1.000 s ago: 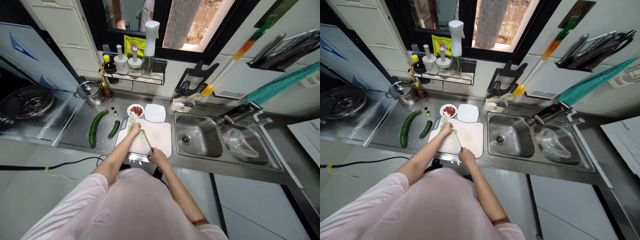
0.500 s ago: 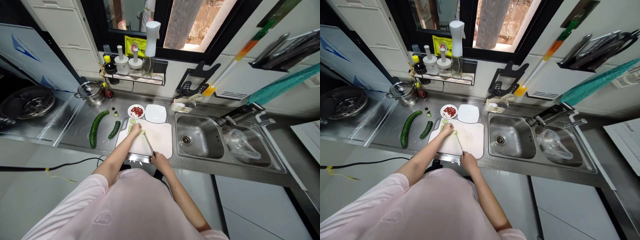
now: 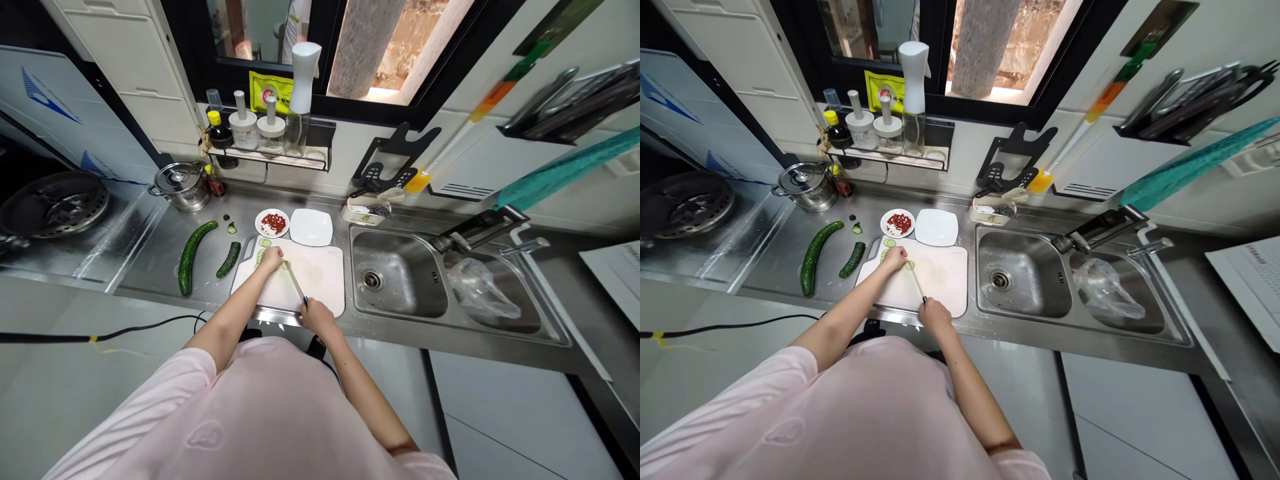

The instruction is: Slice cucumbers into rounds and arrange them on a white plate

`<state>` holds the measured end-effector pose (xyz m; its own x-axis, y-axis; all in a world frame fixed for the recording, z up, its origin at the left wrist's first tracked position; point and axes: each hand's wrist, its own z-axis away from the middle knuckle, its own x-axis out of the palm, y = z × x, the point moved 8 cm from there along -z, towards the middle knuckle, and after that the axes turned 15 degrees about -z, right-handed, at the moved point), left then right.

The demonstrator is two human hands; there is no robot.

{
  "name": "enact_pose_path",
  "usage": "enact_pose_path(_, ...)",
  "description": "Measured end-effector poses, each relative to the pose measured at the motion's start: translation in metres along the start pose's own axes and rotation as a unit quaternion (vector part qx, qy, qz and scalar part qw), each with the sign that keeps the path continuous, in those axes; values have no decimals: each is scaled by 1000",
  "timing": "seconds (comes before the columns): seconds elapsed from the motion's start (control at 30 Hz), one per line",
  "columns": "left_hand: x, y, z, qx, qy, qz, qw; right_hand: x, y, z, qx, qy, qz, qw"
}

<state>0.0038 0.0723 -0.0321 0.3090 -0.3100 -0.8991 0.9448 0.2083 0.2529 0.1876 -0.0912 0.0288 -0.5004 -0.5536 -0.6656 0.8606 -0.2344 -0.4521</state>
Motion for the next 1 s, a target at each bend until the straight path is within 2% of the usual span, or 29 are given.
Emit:
enact_pose_path(0.53, 2, -1, -2, 0, 0, -2, 1000, 3, 1, 0, 4, 0, -1, 1000)
enact_pose_path(0.77, 0, 1, -1, 15, 17, -6, 1000, 10, 12, 10, -3, 16, 7, 1000)
enact_pose_path(1.0, 1, 1, -1, 7, 10, -13, 1000, 8, 17, 21, -4, 13, 5, 1000)
